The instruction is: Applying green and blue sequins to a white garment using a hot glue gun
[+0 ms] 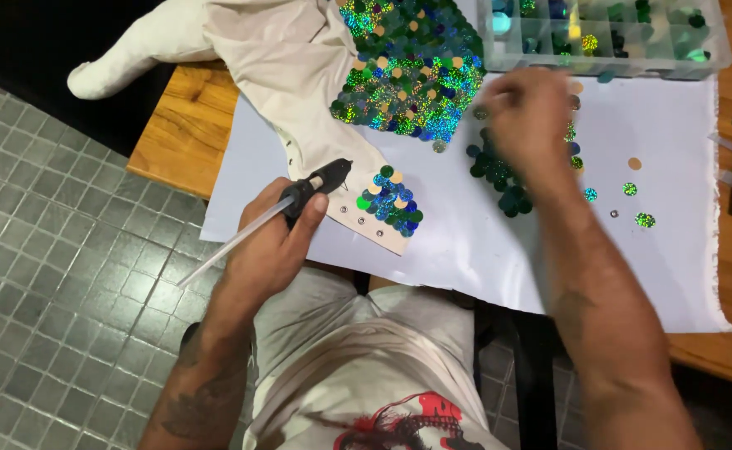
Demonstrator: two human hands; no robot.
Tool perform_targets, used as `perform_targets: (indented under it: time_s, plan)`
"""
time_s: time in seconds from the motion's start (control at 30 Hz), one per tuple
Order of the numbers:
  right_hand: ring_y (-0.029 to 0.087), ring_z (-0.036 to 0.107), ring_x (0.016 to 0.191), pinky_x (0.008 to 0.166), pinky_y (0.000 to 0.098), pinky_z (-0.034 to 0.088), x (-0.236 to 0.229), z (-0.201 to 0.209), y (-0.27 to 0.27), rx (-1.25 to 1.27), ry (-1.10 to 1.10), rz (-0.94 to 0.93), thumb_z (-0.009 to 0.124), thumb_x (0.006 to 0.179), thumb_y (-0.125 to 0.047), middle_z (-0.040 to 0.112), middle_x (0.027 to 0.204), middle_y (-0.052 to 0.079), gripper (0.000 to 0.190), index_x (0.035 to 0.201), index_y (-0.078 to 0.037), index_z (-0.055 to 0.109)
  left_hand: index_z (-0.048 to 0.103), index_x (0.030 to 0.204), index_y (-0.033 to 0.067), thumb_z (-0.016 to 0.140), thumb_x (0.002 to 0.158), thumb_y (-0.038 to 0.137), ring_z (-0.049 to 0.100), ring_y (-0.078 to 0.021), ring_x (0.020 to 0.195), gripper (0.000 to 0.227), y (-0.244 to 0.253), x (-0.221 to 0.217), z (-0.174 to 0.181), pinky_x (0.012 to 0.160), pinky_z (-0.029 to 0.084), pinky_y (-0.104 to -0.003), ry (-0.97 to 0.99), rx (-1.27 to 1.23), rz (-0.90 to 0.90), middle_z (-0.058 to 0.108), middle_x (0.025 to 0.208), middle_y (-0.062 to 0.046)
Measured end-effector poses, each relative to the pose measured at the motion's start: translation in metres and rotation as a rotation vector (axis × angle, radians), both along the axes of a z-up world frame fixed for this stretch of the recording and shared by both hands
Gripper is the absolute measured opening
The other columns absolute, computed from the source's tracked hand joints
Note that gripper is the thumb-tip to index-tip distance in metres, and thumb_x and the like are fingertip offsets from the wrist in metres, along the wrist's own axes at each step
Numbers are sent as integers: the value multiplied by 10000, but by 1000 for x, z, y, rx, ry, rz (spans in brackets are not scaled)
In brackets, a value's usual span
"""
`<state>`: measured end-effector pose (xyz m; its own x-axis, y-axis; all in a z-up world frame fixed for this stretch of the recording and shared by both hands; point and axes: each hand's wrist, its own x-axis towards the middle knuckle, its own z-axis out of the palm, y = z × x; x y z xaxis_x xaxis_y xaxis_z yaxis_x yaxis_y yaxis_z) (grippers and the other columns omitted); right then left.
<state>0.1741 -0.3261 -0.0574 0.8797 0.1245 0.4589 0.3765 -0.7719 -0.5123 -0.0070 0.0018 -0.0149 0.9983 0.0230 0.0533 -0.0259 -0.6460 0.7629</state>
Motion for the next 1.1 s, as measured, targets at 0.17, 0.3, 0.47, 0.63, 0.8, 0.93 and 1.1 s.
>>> perform_targets:
  time_s: [0.17, 0.3, 0.47, 0.63, 0.8, 0.93, 1.1]
  plan:
    - [174, 670, 736, 811, 325, 479, 15, 7, -68, -88, 214, -319, 840, 926, -225, 766, 838, -26, 45, 959, -213, 811, 610, 1136, 65, 477, 995, 503, 648, -324, 995, 478, 4, -2, -5, 843, 465, -423, -106, -21, 32, 668, 1049, -107]
    - [75, 675, 859, 852, 243, 550, 7, 19, -58, 164, 494, -242, 862, 871, -188, 762, 922, -25, 135, 990, -172, 800, 597, 1156, 114, 508, 943, 539, 575, -184, 384, 483, -4, -3, 14, 480, 504, -333, 102, -209, 289, 565, 567, -55]
    - [98, 662, 795, 771, 286, 525, 13, 10, -60, 19, 465, -298, 860, 860, -213, 744, 850, -26, 99, 930, -191, 793, 602, 1206, 111, 498, 951, 550, 623, -259, 755, 519, 0, -4, -5, 744, 496, -390, 87, -95, 286, 633, 835, -87]
    - [96, 675, 899, 872, 284, 509, 4, 24, -53, 71, 473, -273, 791, 932, -150, 759, 918, -26, 41, 908, -175, 770, 609, 1265, 93, 521, 948, 526, 636, -299, 1141, 544, -1, 3, -26, 956, 463, -395, 37, -80, 191, 683, 1206, -115]
    - [83, 620, 718, 645, 247, 561, -13, 48, -40, 190, 535, -330, 719, 942, -72, 725, 876, -20, 90, 885, -139, 740, 620, 1194, 109, 492, 899, 625, 669, -301, 1029, 607, -8, -2, -6, 838, 496, -405, 175, -84, 130, 712, 1094, -103]
    - [72, 632, 601, 586, 224, 521, -5, 35, -54, 186, 505, -341, 772, 907, -99, 693, 739, -9, 61, 936, -146, 747, 592, 1112, 101, 464, 889, 649, 658, -316, 975, 605, -7, -12, 13, 801, 473, -419, 270, -52, 147, 690, 1038, -94]
    - [57, 547, 635, 559, 202, 443, -28, 63, -34, 270, 518, -220, 736, 937, -79, 677, 807, -18, 146, 1069, -134, 766, 601, 1011, 59, 450, 960, 601, 632, -397, 968, 565, 6, -9, 8, 788, 455, -464, 224, 93, -31, 666, 1021, -160]
